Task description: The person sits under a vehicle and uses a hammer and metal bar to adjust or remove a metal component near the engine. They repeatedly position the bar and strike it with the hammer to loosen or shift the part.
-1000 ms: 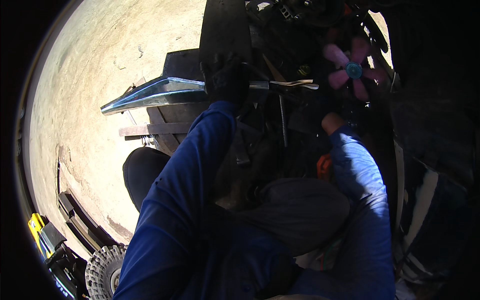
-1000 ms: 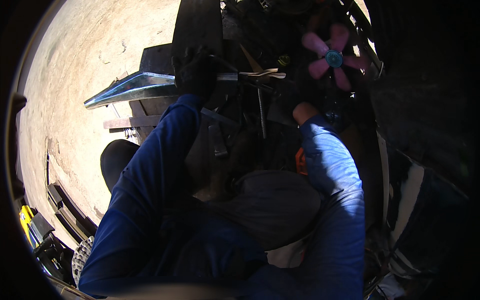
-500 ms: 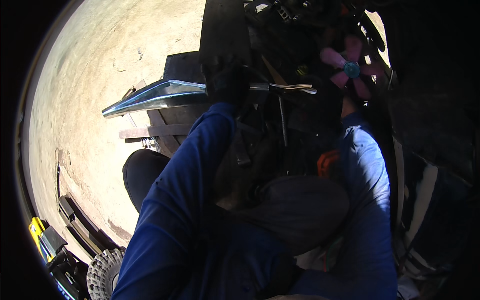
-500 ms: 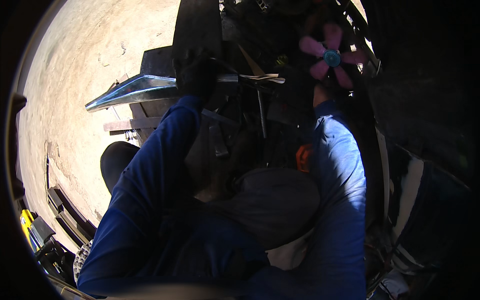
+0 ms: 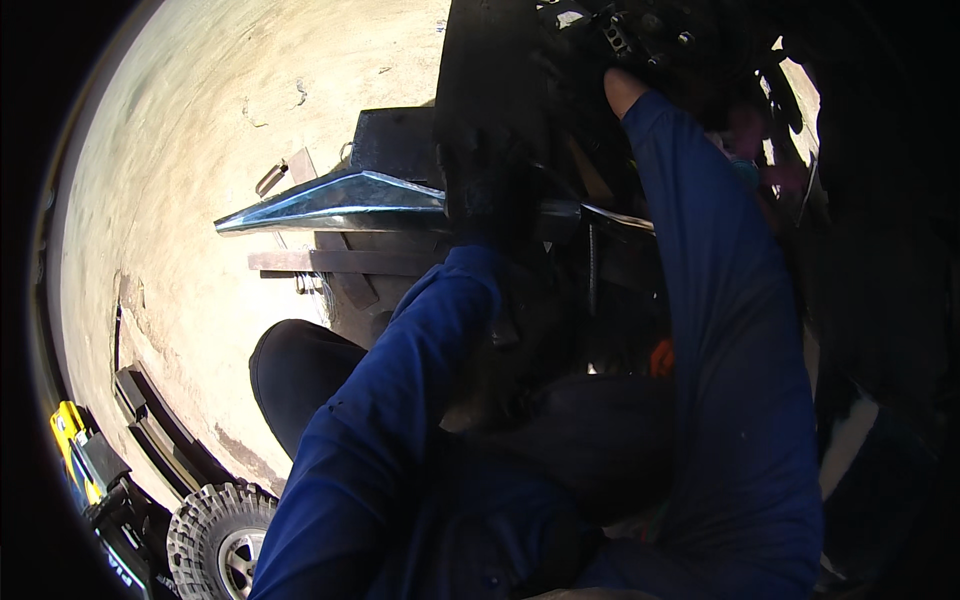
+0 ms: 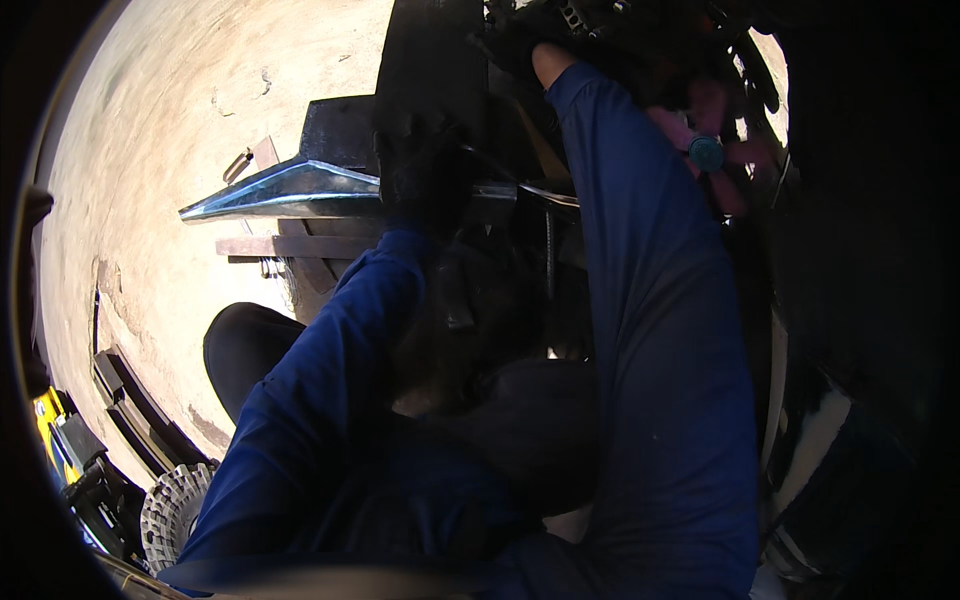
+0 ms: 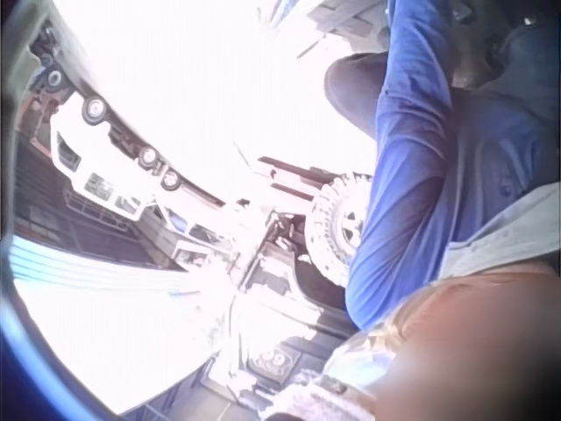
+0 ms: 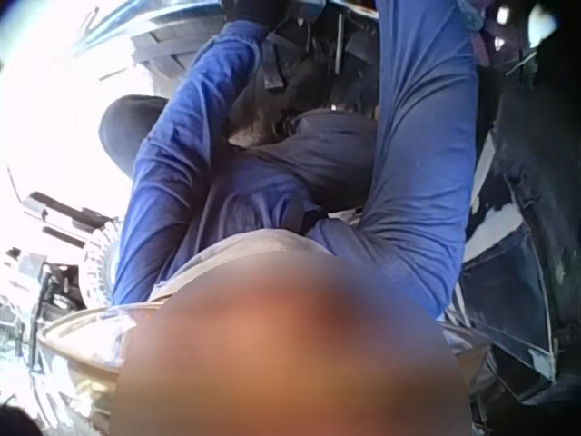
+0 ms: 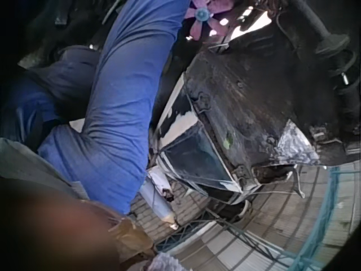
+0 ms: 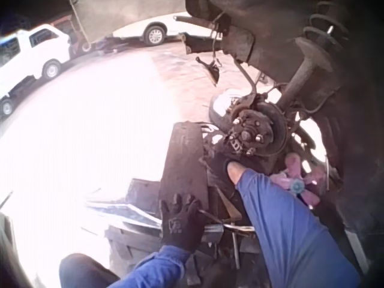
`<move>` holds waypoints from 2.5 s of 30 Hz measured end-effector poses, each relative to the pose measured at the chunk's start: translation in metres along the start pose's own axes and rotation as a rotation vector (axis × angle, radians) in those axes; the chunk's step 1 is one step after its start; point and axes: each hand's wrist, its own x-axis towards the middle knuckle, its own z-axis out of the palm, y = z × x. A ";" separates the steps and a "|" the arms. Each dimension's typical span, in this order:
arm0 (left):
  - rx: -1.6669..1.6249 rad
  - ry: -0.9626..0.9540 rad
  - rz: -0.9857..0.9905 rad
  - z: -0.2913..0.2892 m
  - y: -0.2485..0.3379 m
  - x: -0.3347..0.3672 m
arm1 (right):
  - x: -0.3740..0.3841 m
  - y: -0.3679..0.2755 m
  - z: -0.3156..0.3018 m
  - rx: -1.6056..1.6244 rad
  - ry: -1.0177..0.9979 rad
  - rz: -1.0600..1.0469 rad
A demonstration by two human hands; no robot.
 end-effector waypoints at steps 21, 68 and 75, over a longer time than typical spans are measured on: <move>-0.050 -0.002 0.066 -0.020 -0.005 -0.034 | 0.026 -0.016 0.010 -0.096 -0.148 0.124; -0.055 0.051 0.000 -0.019 0.005 -0.042 | -0.156 0.074 0.150 0.649 -0.566 -0.288; -0.039 0.039 -0.049 -0.021 0.011 -0.037 | -0.126 0.090 0.130 0.319 -0.760 -0.164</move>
